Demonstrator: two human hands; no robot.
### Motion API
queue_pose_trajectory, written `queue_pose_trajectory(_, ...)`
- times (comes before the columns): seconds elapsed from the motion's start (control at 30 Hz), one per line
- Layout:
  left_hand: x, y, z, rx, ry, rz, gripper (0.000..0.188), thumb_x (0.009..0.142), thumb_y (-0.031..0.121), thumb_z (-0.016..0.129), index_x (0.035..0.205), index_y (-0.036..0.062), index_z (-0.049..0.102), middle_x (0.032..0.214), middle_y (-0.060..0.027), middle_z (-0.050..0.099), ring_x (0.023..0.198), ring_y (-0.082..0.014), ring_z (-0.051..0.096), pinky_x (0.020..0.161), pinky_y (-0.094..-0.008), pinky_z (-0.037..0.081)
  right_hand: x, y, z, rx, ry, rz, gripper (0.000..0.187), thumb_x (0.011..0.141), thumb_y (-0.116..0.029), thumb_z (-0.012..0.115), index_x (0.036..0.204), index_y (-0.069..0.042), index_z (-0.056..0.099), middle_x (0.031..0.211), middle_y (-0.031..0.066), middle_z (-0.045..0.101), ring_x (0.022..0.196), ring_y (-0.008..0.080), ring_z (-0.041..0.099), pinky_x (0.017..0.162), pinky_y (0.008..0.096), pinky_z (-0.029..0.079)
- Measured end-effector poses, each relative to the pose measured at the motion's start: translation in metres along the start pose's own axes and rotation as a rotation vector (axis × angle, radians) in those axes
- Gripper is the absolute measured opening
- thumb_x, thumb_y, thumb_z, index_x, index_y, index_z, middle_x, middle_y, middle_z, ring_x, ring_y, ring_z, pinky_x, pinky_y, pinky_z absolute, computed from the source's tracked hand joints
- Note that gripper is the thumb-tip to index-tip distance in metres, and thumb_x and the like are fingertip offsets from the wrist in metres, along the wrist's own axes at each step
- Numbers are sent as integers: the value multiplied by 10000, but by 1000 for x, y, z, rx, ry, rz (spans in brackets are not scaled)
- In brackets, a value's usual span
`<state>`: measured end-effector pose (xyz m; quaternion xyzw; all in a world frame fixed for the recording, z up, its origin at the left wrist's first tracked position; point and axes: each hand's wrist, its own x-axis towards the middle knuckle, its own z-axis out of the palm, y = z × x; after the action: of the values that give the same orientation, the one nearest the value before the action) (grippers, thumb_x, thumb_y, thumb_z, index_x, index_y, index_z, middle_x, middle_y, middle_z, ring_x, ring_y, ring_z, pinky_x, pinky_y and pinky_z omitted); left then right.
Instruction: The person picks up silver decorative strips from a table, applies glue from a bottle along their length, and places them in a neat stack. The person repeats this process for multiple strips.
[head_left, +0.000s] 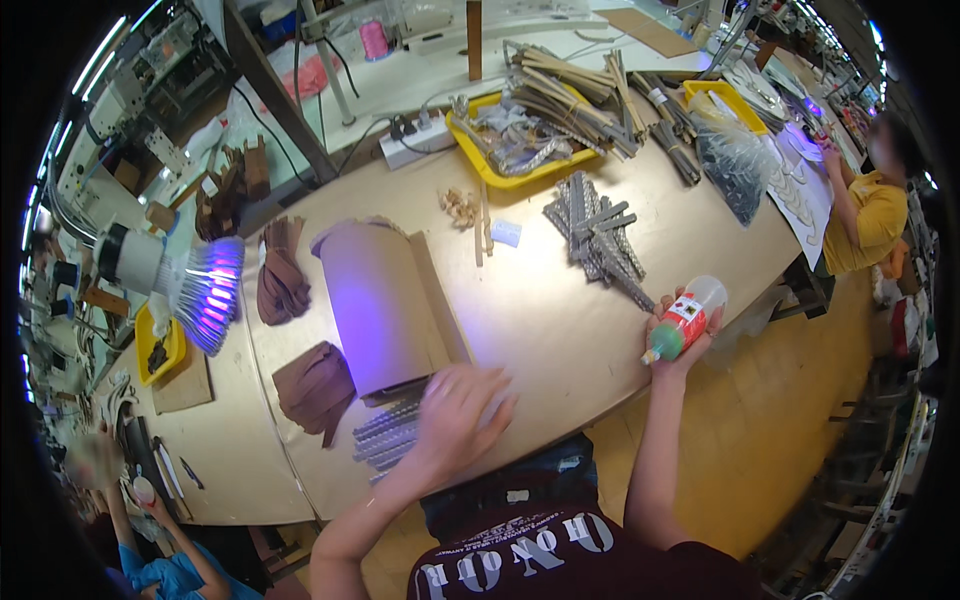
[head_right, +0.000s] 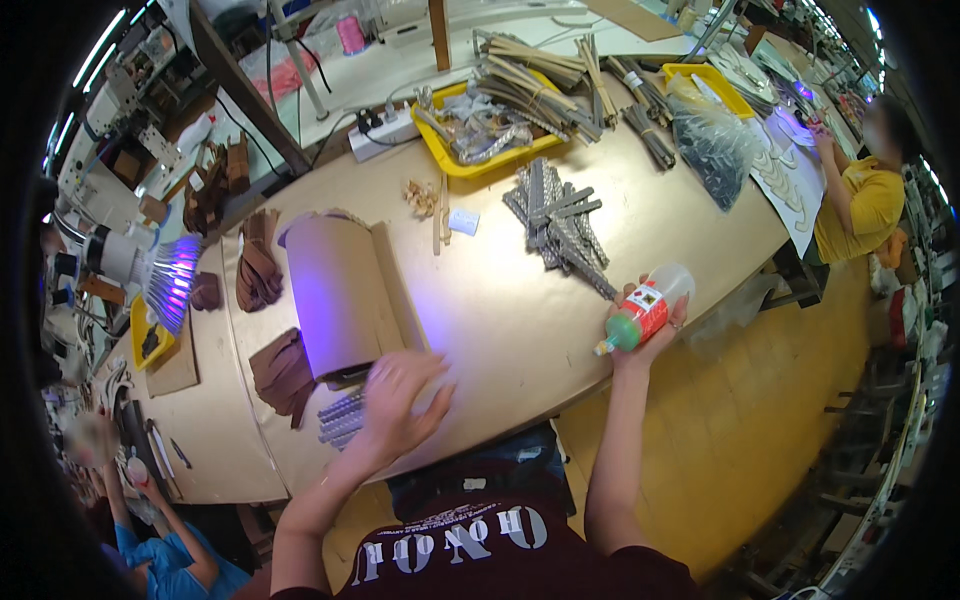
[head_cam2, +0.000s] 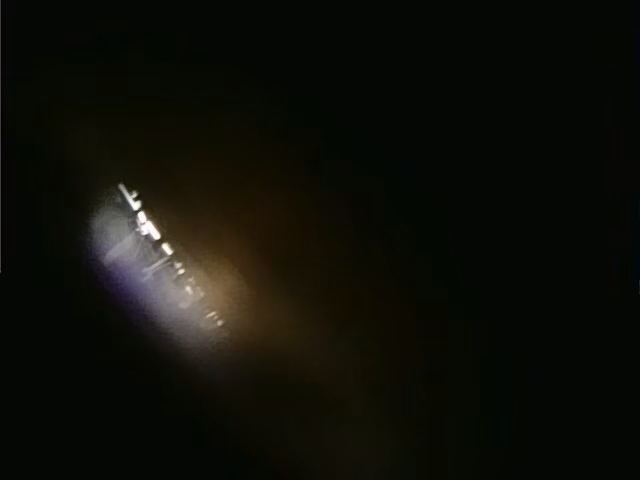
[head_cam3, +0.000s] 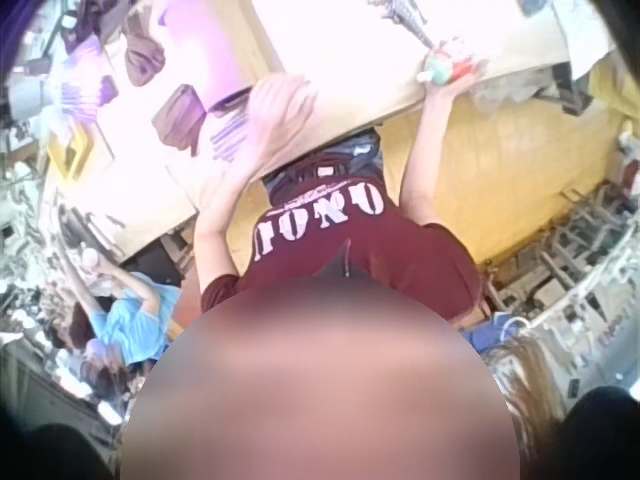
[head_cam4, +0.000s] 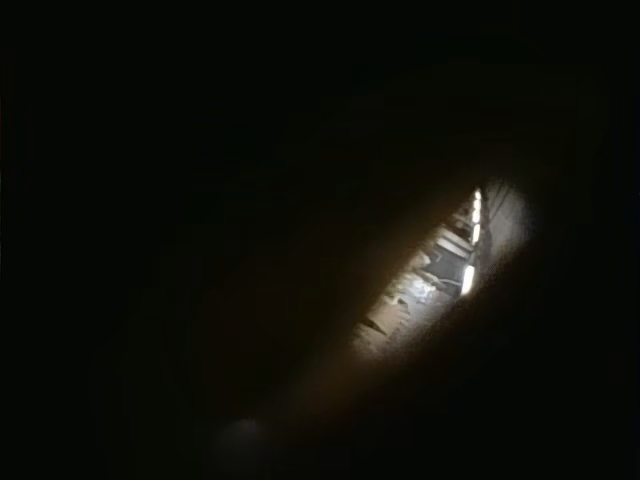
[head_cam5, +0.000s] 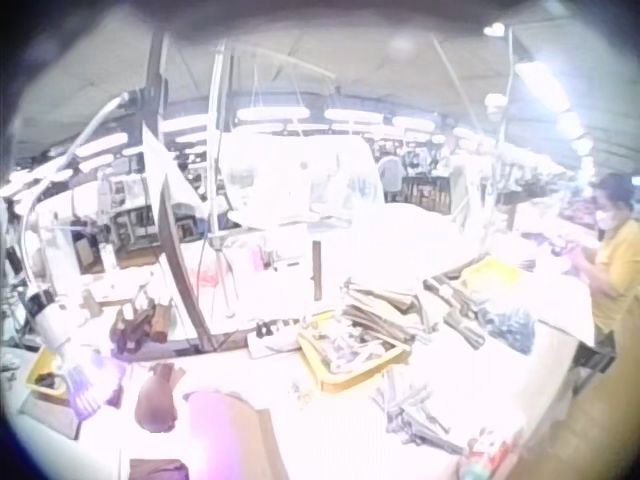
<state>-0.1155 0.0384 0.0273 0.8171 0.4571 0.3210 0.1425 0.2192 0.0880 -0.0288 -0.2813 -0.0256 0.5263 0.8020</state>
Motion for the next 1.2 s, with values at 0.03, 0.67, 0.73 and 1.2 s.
queue_pose_trajectory(0.03,33,0,25,-127,51,-112,227,801,113,713,992,27,626,1014,-106,662,874,-257,654,845,-399,504,0,0,0,2,-5,5,683,817,-615,567,1062,22,555,805,153,573,631,238,537,465,321,439)
queue_pose_trajectory(0.67,176,-32,92,-790,-24,-696,566,787,35,749,1219,-9,387,814,-144,654,633,-140,642,512,-247,492,-1,5,-3,128,-52,37,658,841,-593,563,1112,4,507,780,126,555,595,222,535,473,326,453)
queue_pose_trajectory(0.73,151,-25,75,-725,79,-586,534,794,45,748,1203,-8,409,818,-146,657,649,-135,643,541,-238,495,-1,5,-4,106,-47,27,665,839,-597,562,1117,4,508,794,130,560,605,225,543,478,328,457)
queue_pose_trajectory(1.2,9,37,44,-617,-159,-593,159,902,48,638,1048,-12,657,831,-59,679,692,-85,644,593,-216,511,-2,1,3,76,-123,36,707,803,-623,596,1086,22,530,789,103,523,599,179,464,471,293,390)
